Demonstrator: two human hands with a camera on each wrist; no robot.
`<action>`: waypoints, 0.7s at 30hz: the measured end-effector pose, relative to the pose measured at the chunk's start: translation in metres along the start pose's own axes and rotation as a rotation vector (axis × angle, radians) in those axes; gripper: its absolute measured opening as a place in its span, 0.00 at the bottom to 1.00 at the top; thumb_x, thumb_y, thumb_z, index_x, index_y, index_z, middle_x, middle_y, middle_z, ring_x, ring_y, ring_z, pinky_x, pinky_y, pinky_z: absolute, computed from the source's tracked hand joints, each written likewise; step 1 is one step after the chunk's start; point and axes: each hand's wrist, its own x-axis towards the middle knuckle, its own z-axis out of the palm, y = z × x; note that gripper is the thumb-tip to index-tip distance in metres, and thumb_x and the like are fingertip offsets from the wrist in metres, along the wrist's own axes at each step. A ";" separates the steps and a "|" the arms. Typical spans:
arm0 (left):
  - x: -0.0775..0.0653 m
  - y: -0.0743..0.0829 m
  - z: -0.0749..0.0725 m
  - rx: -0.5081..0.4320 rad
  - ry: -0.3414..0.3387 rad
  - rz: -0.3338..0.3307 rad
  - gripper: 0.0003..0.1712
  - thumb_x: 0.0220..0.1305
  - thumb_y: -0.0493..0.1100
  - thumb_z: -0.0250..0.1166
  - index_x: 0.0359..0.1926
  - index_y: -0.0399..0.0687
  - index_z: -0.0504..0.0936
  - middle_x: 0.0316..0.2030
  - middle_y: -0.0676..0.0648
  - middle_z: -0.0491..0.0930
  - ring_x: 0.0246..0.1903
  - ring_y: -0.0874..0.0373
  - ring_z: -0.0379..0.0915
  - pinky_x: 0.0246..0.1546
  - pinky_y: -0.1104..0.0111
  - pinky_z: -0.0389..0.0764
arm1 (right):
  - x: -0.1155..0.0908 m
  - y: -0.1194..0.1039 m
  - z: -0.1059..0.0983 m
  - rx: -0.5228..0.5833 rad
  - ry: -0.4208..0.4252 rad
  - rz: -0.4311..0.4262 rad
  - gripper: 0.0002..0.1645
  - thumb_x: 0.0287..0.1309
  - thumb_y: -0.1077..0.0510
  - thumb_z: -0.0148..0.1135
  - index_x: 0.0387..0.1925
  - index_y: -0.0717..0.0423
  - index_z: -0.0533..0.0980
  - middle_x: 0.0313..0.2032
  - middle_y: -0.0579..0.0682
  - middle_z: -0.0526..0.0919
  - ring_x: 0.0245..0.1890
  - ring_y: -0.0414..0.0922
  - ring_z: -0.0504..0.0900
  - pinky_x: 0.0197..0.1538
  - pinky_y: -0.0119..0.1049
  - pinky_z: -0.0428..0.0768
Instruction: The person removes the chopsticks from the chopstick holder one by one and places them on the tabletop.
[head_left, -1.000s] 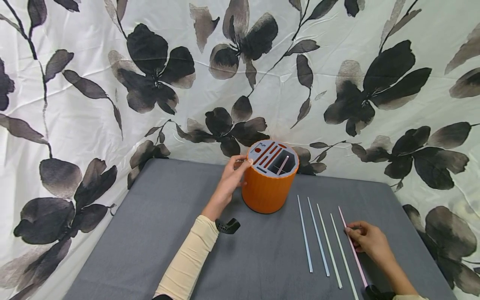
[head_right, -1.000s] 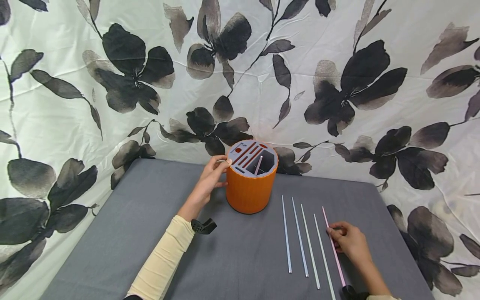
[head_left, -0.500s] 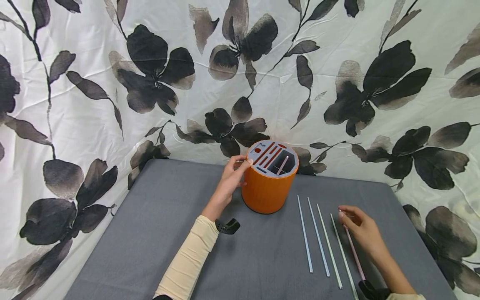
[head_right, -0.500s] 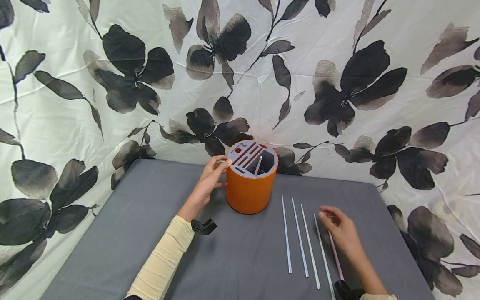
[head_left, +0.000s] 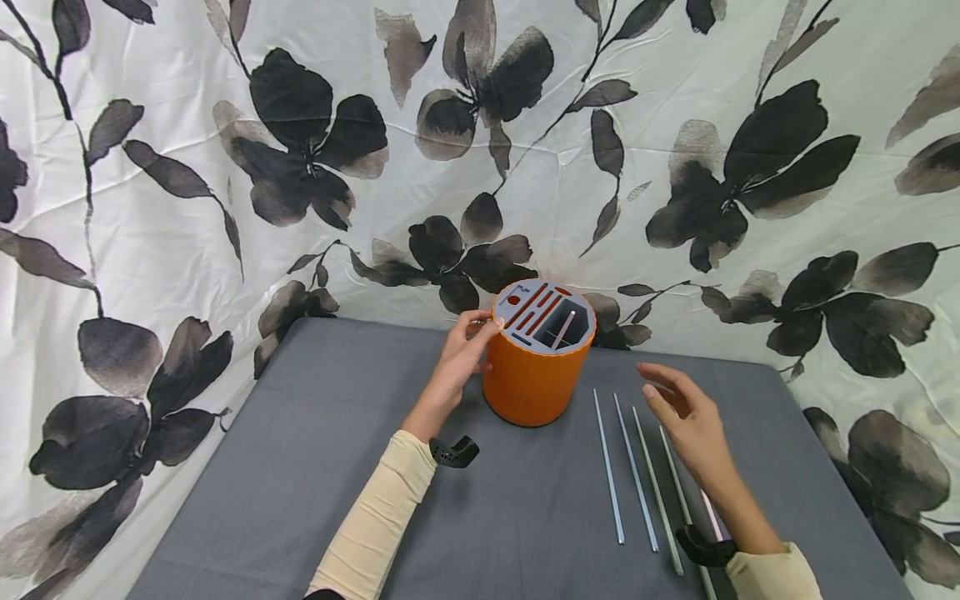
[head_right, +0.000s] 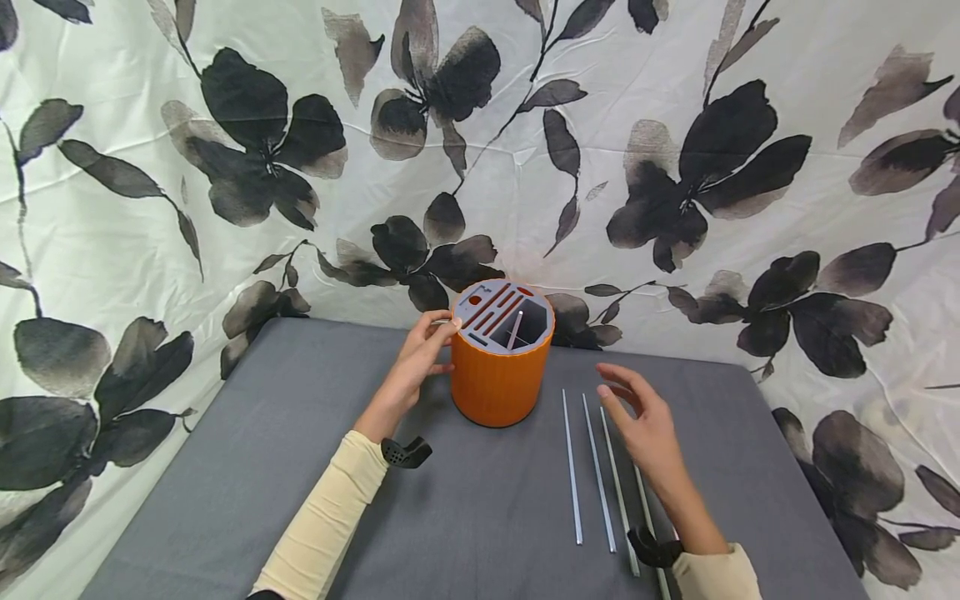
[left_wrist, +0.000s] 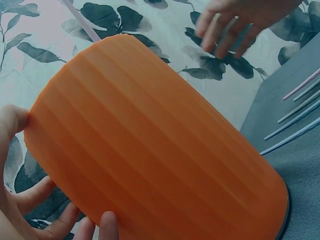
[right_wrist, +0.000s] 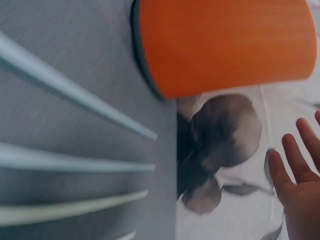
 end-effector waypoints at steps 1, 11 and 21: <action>0.000 0.000 0.000 0.000 -0.002 0.000 0.30 0.70 0.61 0.67 0.67 0.60 0.74 0.67 0.43 0.70 0.59 0.51 0.72 0.42 0.59 0.84 | 0.002 -0.003 0.004 0.019 0.005 -0.014 0.24 0.75 0.62 0.60 0.70 0.54 0.74 0.65 0.57 0.79 0.62 0.26 0.76 0.59 0.15 0.74; 0.000 0.000 0.000 0.008 0.000 0.000 0.29 0.70 0.62 0.66 0.67 0.61 0.74 0.67 0.44 0.70 0.60 0.51 0.72 0.42 0.59 0.84 | 0.029 -0.039 0.033 0.107 0.017 -0.164 0.30 0.69 0.68 0.64 0.70 0.50 0.75 0.67 0.53 0.78 0.69 0.34 0.72 0.72 0.23 0.67; -0.001 0.001 0.001 0.019 0.005 -0.006 0.30 0.70 0.63 0.66 0.67 0.61 0.73 0.66 0.45 0.71 0.60 0.51 0.72 0.44 0.57 0.84 | 0.047 -0.066 0.049 -0.077 -0.021 -0.221 0.34 0.68 0.60 0.69 0.73 0.41 0.73 0.72 0.49 0.74 0.73 0.47 0.68 0.74 0.51 0.67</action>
